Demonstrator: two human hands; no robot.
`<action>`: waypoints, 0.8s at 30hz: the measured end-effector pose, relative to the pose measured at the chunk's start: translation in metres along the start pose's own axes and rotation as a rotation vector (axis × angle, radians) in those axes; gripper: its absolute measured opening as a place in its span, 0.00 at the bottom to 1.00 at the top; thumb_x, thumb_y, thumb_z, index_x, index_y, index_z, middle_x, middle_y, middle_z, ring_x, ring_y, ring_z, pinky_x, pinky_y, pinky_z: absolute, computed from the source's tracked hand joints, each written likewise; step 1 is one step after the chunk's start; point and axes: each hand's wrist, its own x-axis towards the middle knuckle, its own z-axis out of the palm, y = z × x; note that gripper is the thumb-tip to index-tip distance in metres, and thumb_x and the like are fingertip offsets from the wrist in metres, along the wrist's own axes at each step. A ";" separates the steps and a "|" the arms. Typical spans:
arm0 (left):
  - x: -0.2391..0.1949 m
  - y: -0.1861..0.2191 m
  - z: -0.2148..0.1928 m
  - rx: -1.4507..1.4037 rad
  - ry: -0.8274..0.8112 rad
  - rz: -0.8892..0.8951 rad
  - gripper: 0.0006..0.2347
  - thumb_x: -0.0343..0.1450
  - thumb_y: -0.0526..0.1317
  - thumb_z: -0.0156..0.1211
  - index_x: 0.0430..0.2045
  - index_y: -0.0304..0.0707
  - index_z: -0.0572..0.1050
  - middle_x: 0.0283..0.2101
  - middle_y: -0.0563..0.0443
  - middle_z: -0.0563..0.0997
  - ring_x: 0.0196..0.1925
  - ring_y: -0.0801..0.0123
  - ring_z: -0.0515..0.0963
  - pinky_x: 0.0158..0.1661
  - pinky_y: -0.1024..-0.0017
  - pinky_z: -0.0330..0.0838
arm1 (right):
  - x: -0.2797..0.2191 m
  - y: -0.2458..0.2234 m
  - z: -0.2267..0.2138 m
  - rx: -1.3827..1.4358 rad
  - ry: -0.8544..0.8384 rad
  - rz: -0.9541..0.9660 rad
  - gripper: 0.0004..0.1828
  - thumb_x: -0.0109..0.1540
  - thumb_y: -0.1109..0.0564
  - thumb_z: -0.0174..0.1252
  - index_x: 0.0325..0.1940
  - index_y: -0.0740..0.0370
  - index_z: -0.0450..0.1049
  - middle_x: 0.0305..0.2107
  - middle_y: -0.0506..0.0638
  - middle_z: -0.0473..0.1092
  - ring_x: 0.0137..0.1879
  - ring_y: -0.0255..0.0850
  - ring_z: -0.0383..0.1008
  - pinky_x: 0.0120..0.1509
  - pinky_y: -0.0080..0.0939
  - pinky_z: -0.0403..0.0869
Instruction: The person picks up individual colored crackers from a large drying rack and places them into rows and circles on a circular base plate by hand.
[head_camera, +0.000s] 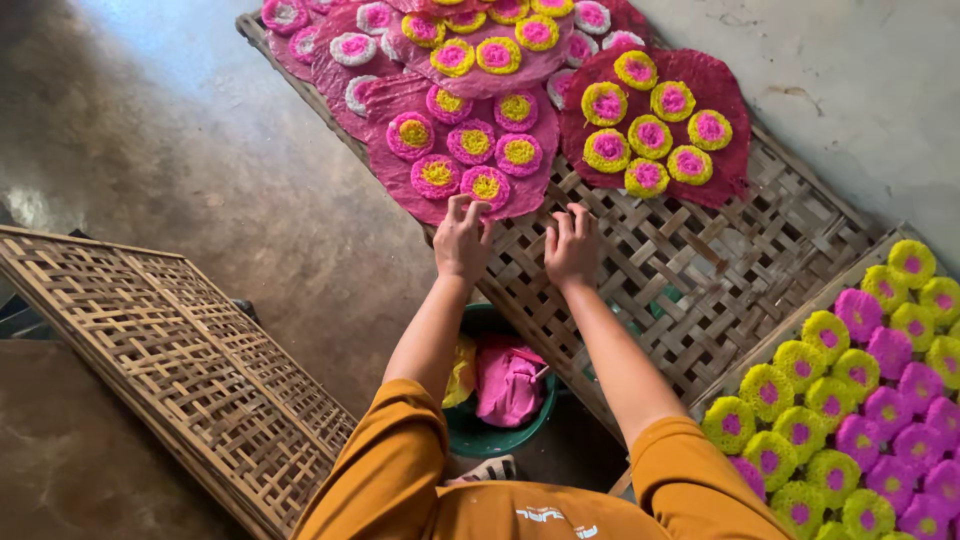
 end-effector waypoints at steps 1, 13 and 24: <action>0.000 0.002 -0.001 -0.005 -0.005 0.000 0.10 0.70 0.42 0.65 0.43 0.49 0.77 0.51 0.52 0.72 0.43 0.59 0.82 0.41 0.60 0.76 | 0.000 0.000 0.000 -0.005 0.000 0.011 0.15 0.63 0.56 0.59 0.52 0.62 0.73 0.55 0.59 0.65 0.62 0.59 0.66 0.66 0.57 0.68; 0.128 -0.094 -0.045 -0.098 0.045 0.225 0.18 0.68 0.36 0.62 0.54 0.41 0.72 0.54 0.49 0.73 0.62 0.49 0.75 0.72 0.48 0.62 | 0.020 -0.025 -0.003 -0.038 -0.031 0.149 0.20 0.69 0.54 0.55 0.66 0.51 0.73 0.60 0.58 0.67 0.65 0.59 0.67 0.67 0.56 0.68; 0.280 -0.207 -0.008 0.247 -0.533 0.007 0.18 0.73 0.50 0.60 0.50 0.37 0.72 0.51 0.41 0.78 0.58 0.49 0.75 0.61 0.52 0.67 | 0.057 -0.107 0.097 -0.061 0.324 0.656 0.21 0.57 0.61 0.67 0.54 0.60 0.72 0.56 0.60 0.64 0.62 0.58 0.68 0.65 0.54 0.70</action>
